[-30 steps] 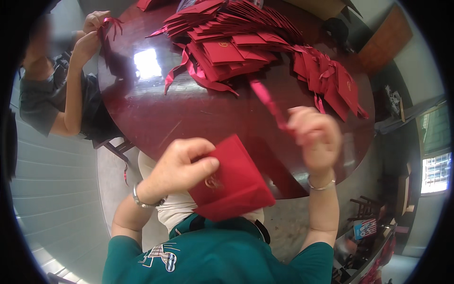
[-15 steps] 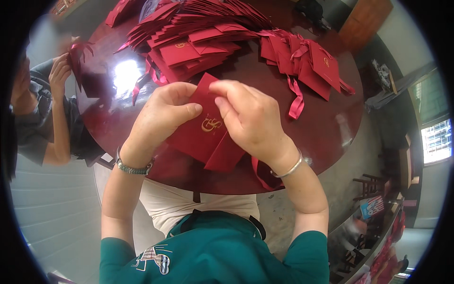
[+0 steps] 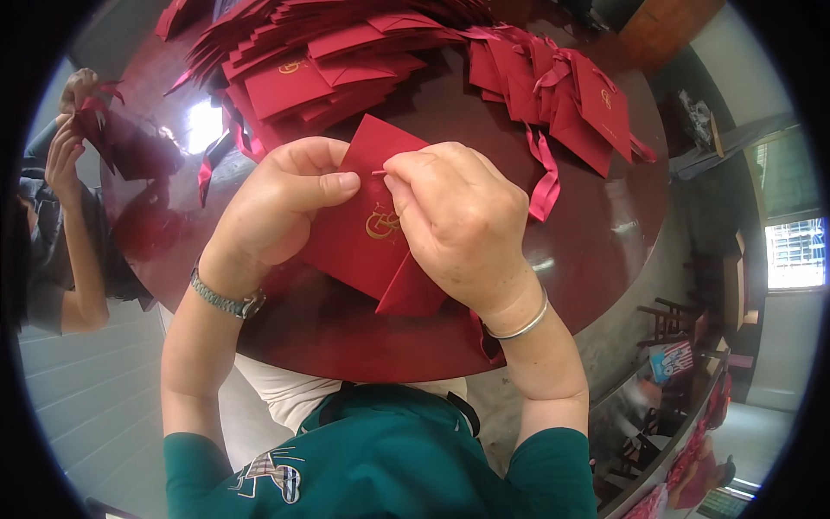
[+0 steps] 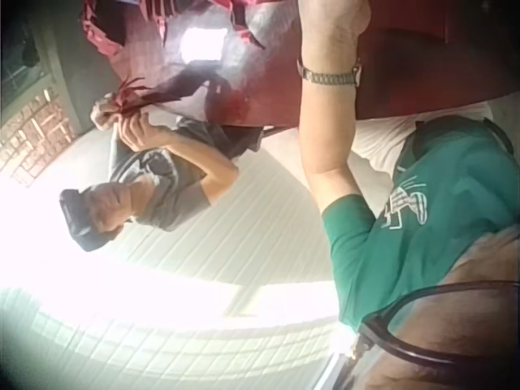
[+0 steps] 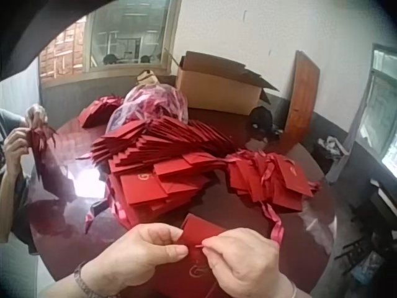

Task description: The person fastens a strap buckle, then assembles paper gift bags by folding them and threading ribbons through the bag slots by hand.

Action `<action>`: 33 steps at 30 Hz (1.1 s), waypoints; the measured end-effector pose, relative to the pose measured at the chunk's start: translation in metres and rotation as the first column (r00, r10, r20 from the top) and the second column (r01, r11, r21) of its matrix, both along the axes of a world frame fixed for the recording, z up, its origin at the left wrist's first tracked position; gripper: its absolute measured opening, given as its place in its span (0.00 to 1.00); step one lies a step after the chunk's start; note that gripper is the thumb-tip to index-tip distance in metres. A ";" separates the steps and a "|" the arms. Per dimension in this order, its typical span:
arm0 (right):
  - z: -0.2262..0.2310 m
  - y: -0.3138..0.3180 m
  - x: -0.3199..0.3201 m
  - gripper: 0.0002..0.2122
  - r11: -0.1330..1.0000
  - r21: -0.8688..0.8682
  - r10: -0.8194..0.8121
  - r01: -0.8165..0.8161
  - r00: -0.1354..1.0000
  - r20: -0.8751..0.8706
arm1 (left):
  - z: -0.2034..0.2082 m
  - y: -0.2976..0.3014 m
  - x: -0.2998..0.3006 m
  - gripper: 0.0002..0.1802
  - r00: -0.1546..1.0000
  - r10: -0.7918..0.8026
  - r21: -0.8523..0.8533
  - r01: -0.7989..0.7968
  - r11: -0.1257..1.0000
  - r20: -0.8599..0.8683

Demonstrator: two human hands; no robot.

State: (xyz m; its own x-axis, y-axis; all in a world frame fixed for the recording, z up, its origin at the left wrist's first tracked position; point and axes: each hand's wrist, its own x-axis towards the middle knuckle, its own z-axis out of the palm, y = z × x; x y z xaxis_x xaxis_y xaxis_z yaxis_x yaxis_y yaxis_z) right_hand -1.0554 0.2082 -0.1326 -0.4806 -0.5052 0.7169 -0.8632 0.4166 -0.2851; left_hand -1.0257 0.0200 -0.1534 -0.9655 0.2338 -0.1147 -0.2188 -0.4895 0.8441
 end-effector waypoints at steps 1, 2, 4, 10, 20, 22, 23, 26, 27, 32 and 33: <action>-0.001 0.000 -0.001 0.06 1.000 0.005 0.006 -0.006 1.000 0.003 | 0.000 0.000 0.001 0.10 1.000 -0.005 -0.014 0.005 1.000 0.020; -0.003 -0.001 -0.002 0.06 1.000 0.008 0.008 -0.008 1.000 0.011 | -0.001 -0.001 0.002 0.09 0.999 -0.009 -0.027 0.010 1.000 0.040; -0.008 -0.002 -0.003 0.09 1.000 -0.001 0.005 -0.005 0.999 -0.045 | -0.004 -0.002 0.001 0.08 1.000 0.001 -0.063 0.001 0.998 0.030; -0.012 -0.007 0.001 0.09 0.999 0.017 -0.029 0.029 1.000 -0.009 | -0.011 0.000 0.006 0.07 1.000 0.016 -0.053 -0.015 0.999 0.016; -0.016 -0.011 0.001 0.08 0.999 -0.035 0.011 -0.011 1.000 0.007 | -0.018 0.002 0.010 0.11 0.999 0.041 0.076 -0.041 0.996 0.003; -0.014 -0.012 0.003 0.07 0.999 -0.051 0.006 -0.003 0.998 0.057 | -0.017 0.001 0.012 0.11 0.999 0.034 0.080 -0.035 0.996 0.016; -0.013 -0.011 0.003 0.07 0.999 -0.049 0.006 -0.003 0.998 0.058 | -0.016 0.001 0.012 0.11 0.999 0.026 0.083 -0.028 0.996 0.028; -0.013 -0.011 0.003 0.06 0.998 -0.069 0.021 -0.013 0.994 0.105 | -0.015 0.002 0.013 0.11 1.000 0.022 0.061 -0.023 0.998 0.012; -0.012 -0.011 0.003 0.06 0.998 -0.066 0.011 -0.003 0.993 0.115 | -0.015 0.002 0.012 0.11 1.000 0.023 0.061 -0.024 0.998 0.012; -0.011 -0.012 0.002 0.05 0.998 -0.052 -0.013 0.021 0.990 0.142 | -0.017 0.001 0.007 0.12 1.000 -0.023 0.063 0.023 0.998 -0.003; -0.010 -0.012 0.002 0.05 0.998 -0.064 -0.006 0.015 0.990 0.144 | -0.016 0.001 0.007 0.12 1.000 -0.023 0.061 0.023 0.998 -0.007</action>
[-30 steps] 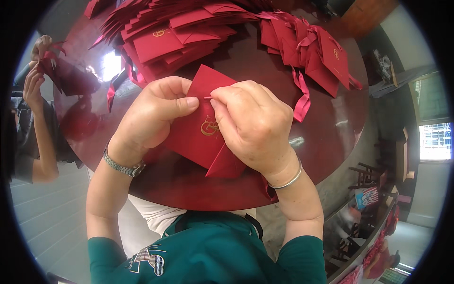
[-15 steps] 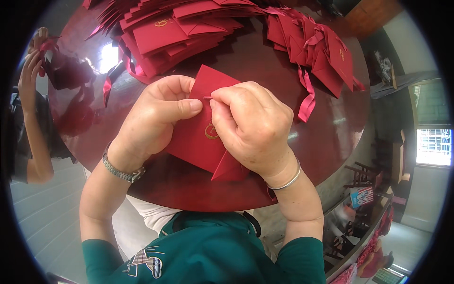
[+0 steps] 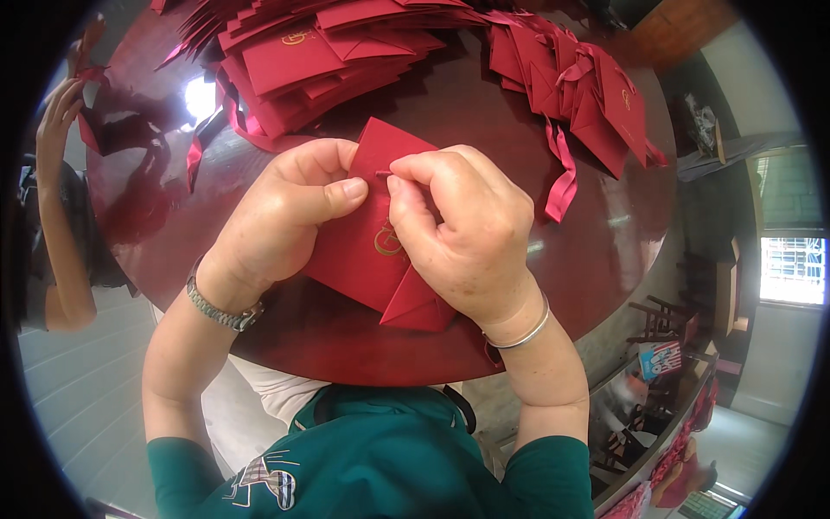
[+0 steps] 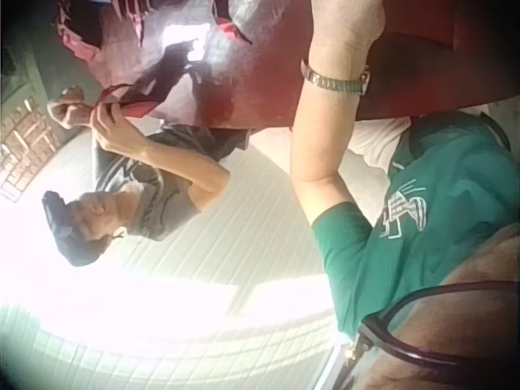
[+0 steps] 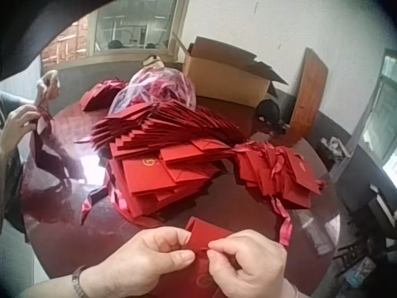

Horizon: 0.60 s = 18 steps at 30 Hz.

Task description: The person fastens a strap buckle, then assembles paper gift bags by folding them and threading ribbons through the bag slots by hand.

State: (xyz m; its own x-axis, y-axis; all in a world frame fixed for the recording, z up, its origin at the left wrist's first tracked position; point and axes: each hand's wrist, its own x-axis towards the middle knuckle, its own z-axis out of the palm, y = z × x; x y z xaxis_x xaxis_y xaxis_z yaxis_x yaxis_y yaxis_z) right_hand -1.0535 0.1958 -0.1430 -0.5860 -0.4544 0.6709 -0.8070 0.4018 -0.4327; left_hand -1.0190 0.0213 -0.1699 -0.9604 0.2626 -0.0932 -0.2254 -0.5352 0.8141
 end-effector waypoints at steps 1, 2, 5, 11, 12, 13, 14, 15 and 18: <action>0.000 -0.001 -0.001 0.05 1.000 -0.016 0.008 -0.008 1.000 -0.004 | 0.001 0.000 0.000 0.11 1.000 -0.008 0.024 0.008 1.000 0.003; 0.002 -0.001 0.001 0.05 1.000 -0.023 0.010 -0.011 1.000 -0.016 | 0.002 -0.001 0.000 0.11 1.000 -0.016 0.047 0.016 0.999 0.003; 0.001 0.002 0.011 0.04 0.999 0.007 -0.050 0.049 0.982 0.181 | -0.002 0.001 0.005 0.10 1.000 -0.010 0.055 0.009 0.998 0.023; -0.009 0.001 0.001 0.05 1.000 -0.005 0.029 -0.029 0.999 -0.028 | -0.003 0.002 0.005 0.09 0.998 0.055 0.005 -0.055 0.998 0.035; -0.009 0.001 0.002 0.05 1.000 -0.023 0.014 -0.014 1.000 0.025 | -0.003 0.002 0.004 0.09 0.998 0.051 -0.002 -0.051 0.999 0.028; -0.008 0.001 0.005 0.04 0.999 -0.037 0.001 0.003 0.996 0.086 | -0.003 0.002 0.006 0.09 0.998 0.048 -0.007 -0.048 0.999 0.030; -0.007 0.001 0.006 0.04 0.999 -0.035 0.001 0.002 0.996 0.089 | -0.004 0.001 0.007 0.09 0.998 0.049 -0.005 -0.049 0.999 0.033; -0.006 0.001 0.005 0.04 1.000 -0.022 0.002 0.001 0.992 0.124 | -0.005 0.000 0.006 0.10 0.998 0.033 0.028 -0.034 0.999 0.048; -0.007 0.001 0.002 0.04 1.000 -0.025 0.009 -0.004 0.980 0.201 | -0.007 -0.003 0.002 0.11 0.998 -0.005 0.092 -0.002 0.996 0.067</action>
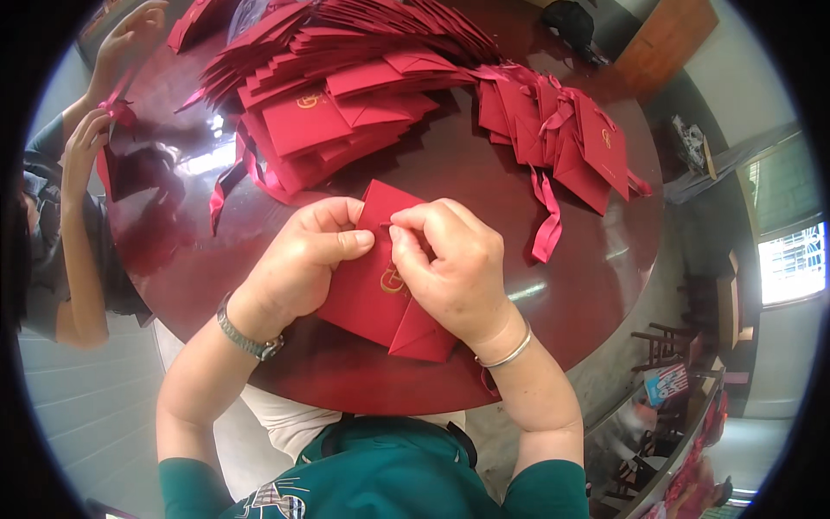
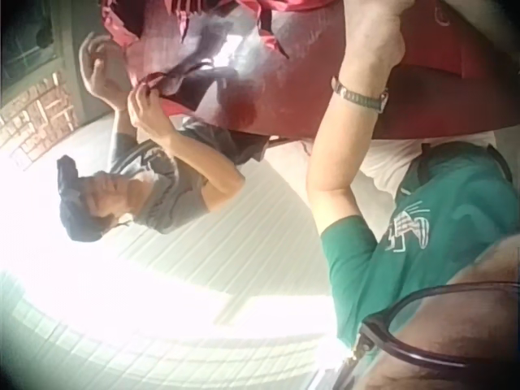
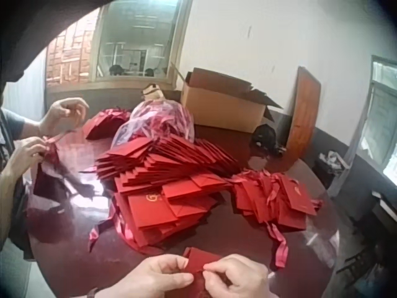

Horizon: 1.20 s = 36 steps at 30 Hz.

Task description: The person fastens a strap buckle, then assembles paper gift bags by folding them and threading ribbons through the bag slots by hand.

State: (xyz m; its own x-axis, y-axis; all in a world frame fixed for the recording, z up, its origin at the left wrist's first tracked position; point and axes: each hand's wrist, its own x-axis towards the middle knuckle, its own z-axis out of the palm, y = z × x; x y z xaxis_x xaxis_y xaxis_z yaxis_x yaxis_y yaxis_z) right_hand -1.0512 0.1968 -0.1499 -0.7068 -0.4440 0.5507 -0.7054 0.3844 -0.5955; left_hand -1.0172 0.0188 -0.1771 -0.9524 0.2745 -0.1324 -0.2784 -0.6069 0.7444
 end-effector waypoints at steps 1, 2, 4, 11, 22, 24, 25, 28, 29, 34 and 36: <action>0.000 0.000 -0.001 0.04 1.000 -0.015 0.004 -0.003 0.999 0.032 | -0.001 -0.001 -0.002 0.12 1.000 -0.019 0.031 0.019 0.999 -0.008; 0.001 -0.001 -0.001 0.05 1.000 -0.003 -0.004 0.004 1.000 0.004 | -0.002 -0.001 -0.003 0.13 0.999 -0.042 0.030 0.043 0.999 -0.033; 0.003 0.002 0.000 0.04 1.000 0.020 -0.012 0.012 1.000 -0.021 | 0.004 0.002 -0.001 0.11 1.000 -0.022 -0.013 0.022 1.000 -0.022; 0.007 0.010 -0.018 0.04 0.989 0.134 0.093 -0.059 0.960 -0.263 | 0.018 -0.005 0.005 0.12 0.997 0.025 -0.170 -0.036 0.985 -0.067; 0.006 0.004 -0.006 0.05 0.995 0.100 0.033 -0.001 0.946 -0.322 | 0.018 -0.012 0.001 0.10 0.995 -0.061 -0.166 0.046 0.985 -0.084; 0.006 0.005 -0.006 0.06 0.993 0.120 0.045 0.001 0.921 -0.387 | 0.020 -0.012 0.001 0.10 0.997 -0.045 -0.198 0.032 0.980 -0.063; 0.006 0.005 -0.007 0.07 0.991 0.137 0.061 0.003 0.884 -0.463 | 0.021 -0.012 0.001 0.10 0.998 -0.026 -0.232 0.012 0.973 -0.058; 0.007 0.005 -0.002 0.08 0.982 0.187 0.086 0.004 0.878 -0.471 | 0.021 -0.012 0.002 0.09 0.998 0.004 -0.256 -0.021 0.966 -0.066; 0.008 0.005 0.000 0.08 0.973 0.228 0.093 0.014 0.887 -0.453 | 0.021 -0.013 0.002 0.09 0.998 0.017 -0.277 -0.035 0.960 -0.066; -0.001 -0.001 -0.002 0.09 0.993 0.113 0.087 -0.044 0.908 -0.409 | 0.020 -0.009 0.004 0.09 0.997 0.017 -0.291 -0.038 0.956 -0.076; 0.001 -0.002 -0.002 0.08 0.994 0.088 0.093 -0.065 0.924 -0.372 | 0.019 -0.007 0.004 0.09 0.996 0.025 -0.305 -0.049 0.951 -0.081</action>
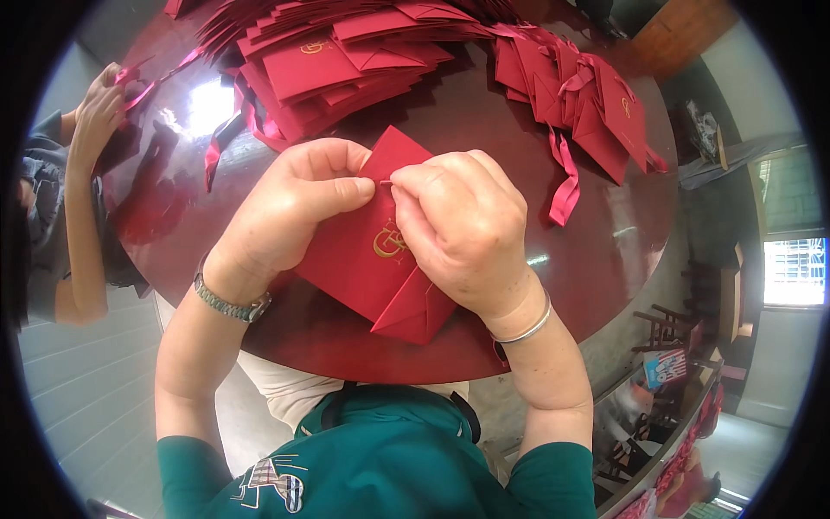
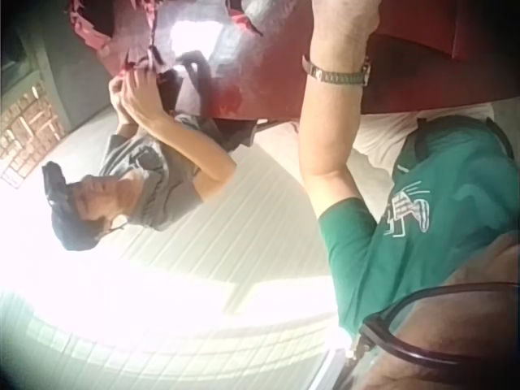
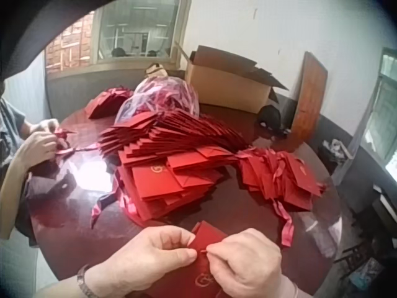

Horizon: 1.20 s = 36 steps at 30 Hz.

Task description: The person fastens a strap buckle, then assembles paper gift bags by folding them and threading ribbons through the bag slots by hand.

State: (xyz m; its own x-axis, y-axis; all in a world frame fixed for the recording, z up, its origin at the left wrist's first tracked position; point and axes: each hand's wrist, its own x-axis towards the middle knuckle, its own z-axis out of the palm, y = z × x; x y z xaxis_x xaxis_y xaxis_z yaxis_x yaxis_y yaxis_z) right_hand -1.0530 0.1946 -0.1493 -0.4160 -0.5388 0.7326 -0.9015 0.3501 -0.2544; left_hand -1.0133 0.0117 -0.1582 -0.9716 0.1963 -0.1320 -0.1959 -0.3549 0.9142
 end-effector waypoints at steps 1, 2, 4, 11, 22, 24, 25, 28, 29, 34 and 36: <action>0.001 0.000 0.000 0.08 1.000 0.016 -0.022 0.022 1.000 0.015 | 0.000 0.001 0.000 0.09 1.000 0.004 -0.013 -0.005 1.000 -0.007; 0.001 0.000 0.001 0.08 0.999 0.031 -0.045 0.044 0.999 0.030 | -0.001 0.001 0.000 0.09 1.000 0.009 -0.026 -0.009 1.000 -0.014; -0.001 -0.001 0.001 0.08 0.997 0.035 -0.067 0.066 0.997 0.029 | -0.004 0.002 -0.002 0.09 1.000 0.011 -0.059 -0.013 0.998 -0.021; -0.006 -0.004 0.000 0.08 0.995 -0.072 -0.061 0.068 0.993 0.102 | -0.007 0.003 -0.001 0.09 0.997 0.065 -0.084 -0.067 0.994 -0.028; -0.001 -0.008 0.002 0.06 0.987 0.094 -0.128 0.132 0.991 -0.048 | -0.006 0.007 0.000 0.08 0.985 0.141 -0.293 -0.165 0.942 -0.101; 0.001 -0.010 0.004 0.06 0.981 0.121 -0.143 0.151 0.987 -0.072 | -0.004 0.007 0.002 0.08 0.988 0.131 -0.329 -0.151 0.932 -0.082; 0.002 -0.012 0.004 0.06 0.982 0.129 -0.134 0.140 0.990 -0.052 | -0.003 0.007 0.004 0.08 0.979 0.155 -0.406 -0.197 0.893 -0.134; 0.006 -0.015 0.007 0.06 0.978 0.147 -0.144 0.146 0.989 -0.026 | -0.007 0.015 0.008 0.09 0.928 0.210 -0.516 -0.348 0.783 -0.308; 0.007 -0.018 0.007 0.05 0.975 0.153 -0.162 0.164 0.987 -0.024 | -0.010 0.016 0.008 0.09 0.874 0.228 -0.543 -0.451 0.709 -0.429; 0.015 -0.014 0.014 0.04 0.933 0.281 -0.212 0.225 0.974 -0.077 | -0.015 0.026 0.005 0.09 0.789 0.266 -0.445 -0.550 0.706 -0.554; 0.015 -0.016 0.016 0.04 0.913 0.334 -0.177 0.235 0.965 -0.196 | -0.020 0.029 0.009 0.08 0.772 0.254 -0.443 -0.564 0.696 -0.583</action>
State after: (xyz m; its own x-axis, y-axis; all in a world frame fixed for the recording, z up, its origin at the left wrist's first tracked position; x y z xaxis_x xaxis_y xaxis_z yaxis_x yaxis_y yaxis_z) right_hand -1.0371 0.1788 -0.1339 -0.4406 -0.6880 0.5767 -0.8176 0.5728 0.0587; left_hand -1.0047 0.0406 -0.1779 -0.8992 -0.1989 0.3897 0.3173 0.3167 0.8939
